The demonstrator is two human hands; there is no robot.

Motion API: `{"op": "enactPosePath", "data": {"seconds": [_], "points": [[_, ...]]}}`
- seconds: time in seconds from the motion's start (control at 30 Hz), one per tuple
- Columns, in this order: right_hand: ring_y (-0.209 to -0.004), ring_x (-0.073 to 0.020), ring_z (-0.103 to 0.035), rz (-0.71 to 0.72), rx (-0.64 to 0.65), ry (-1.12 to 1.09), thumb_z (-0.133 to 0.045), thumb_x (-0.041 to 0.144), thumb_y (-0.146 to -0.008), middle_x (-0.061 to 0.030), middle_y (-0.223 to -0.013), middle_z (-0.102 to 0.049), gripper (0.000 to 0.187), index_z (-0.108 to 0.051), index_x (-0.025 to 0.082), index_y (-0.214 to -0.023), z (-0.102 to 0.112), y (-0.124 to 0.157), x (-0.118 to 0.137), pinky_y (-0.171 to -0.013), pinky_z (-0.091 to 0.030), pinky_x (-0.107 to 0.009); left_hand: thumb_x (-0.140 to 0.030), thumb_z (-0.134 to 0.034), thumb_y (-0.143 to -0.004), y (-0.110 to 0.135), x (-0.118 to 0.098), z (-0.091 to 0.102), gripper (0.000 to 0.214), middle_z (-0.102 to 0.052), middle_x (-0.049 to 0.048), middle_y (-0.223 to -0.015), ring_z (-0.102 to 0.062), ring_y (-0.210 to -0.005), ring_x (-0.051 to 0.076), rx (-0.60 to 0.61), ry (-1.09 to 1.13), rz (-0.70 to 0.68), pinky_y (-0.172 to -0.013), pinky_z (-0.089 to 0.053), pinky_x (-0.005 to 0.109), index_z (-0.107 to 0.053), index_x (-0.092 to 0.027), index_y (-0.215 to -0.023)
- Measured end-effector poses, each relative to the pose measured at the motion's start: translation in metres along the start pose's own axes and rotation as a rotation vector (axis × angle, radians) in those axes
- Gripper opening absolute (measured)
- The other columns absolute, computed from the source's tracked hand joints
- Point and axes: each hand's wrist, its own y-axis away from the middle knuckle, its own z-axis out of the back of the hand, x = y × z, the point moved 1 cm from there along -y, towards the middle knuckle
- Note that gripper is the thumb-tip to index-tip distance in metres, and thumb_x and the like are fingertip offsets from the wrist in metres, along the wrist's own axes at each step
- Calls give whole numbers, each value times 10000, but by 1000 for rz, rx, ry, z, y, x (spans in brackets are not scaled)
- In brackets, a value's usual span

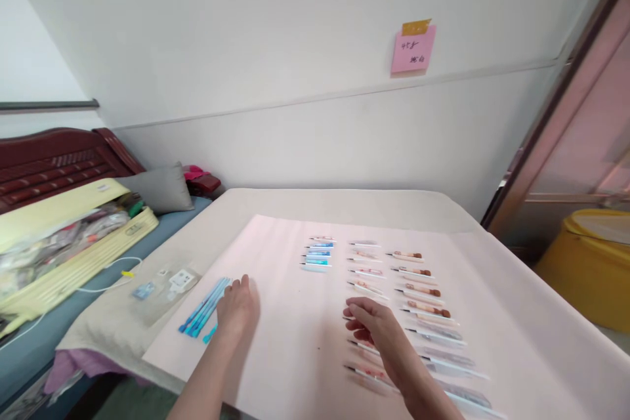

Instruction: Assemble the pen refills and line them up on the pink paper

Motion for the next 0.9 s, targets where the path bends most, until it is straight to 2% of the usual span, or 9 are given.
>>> {"op": "enactPosePath", "data": {"seconds": [0.17, 0.3, 0.4, 0.5, 0.57, 0.63, 0.73, 0.8, 0.9], "points": [[-683, -162, -607, -26, 10, 36, -577, 340, -723, -60, -815, -647, 239, -650, 154, -855, -9, 3, 3, -629, -459, -298, -198, -431, -813, -15, 4, 0, 242, -605, 159, -934, -555, -970, 278, 70, 183, 56, -833, -367, 381, -561, -132, -1007], [-674, -164, -606, -29, 2, 79, -569, 327, -721, -58, -800, -649, 224, -643, 154, -842, -19, 6, 2, -609, -449, -293, -151, -522, -734, -9, -30, 3, 372, -621, 45, -822, -602, -765, 168, 221, 533, -24, -723, -436, 280, -526, -198, -1103], [-727, -169, -613, -49, 6, 80, -585, 333, -719, -56, -799, -652, 216, -641, 156, -830, -28, 9, -4, -640, -446, -283, -147, -599, -686, 14, -67, 4, 354, -616, 42, -826, -594, -717, 127, 589, 1416, -31, -717, -454, 258, -568, -165, -1038], [-681, -138, -605, -110, 123, -89, -558, 416, -763, -49, -799, -648, 281, -628, 160, -855, -40, 15, -13, -607, -432, -254, -103, -658, -629, 38, -93, 3, 295, -602, 25, -758, -557, -620, 81, 721, 1778, 79, -654, -447, 218, -608, -139, -917], [-501, -90, -534, -182, 236, -245, -500, 474, -800, -18, -682, -614, 341, -609, 158, -867, -48, 18, -20, -483, -368, -220, -92, -674, -615, 50, -101, 0, 250, -598, 15, -732, -547, -606, 73, 716, 1861, 97, -612, -433, 199, -612, -136, -853], [-351, -42, -356, -235, 291, -353, -476, 468, -814, 48, -513, -492, 327, -585, 160, -834, -56, 19, -26, -390, -238, -198, -112, -680, -629, 59, -105, 0, 210, -606, 25, -739, -553, -611, 85, 726, 1886, 62, -573, -421, 199, -608, -133, -826], [-334, -27, -134, -243, 291, -378, -467, 427, -819, 112, -426, -259, 269, -533, 175, -748, -63, 18, -30, -374, -102, -205, -183, -665, -686, 65, -106, 4, 218, -642, 86, -864, -602, -744, 148, 737, 1936, 35, -621, -449, 240, -605, -136, -889], [-366, -37, -97, -196, 259, -245, -450, 419, -825, 113, -440, -205, 264, -502, 185, -714, -65, 18, -30, -388, -79, -217, -221, -658, -707, 67, -105, 8, 238, -652, 113, -919, -610, -845, 185, 700, 1953, 51, -718, -464, 285, -601, -139, -924], [-435, -61, -208, 51, 101, 185, -478, 395, -809, 83, -482, -274, 272, -454, 186, -636, -66, 17, -29, -431, -144, -225, -274, -680, -694, 68, -104, 13, 198, -661, 100, -820, -616, -799, 189, 572, 1840, 46, -747, -461, 314, -601, -136, -811]]}}
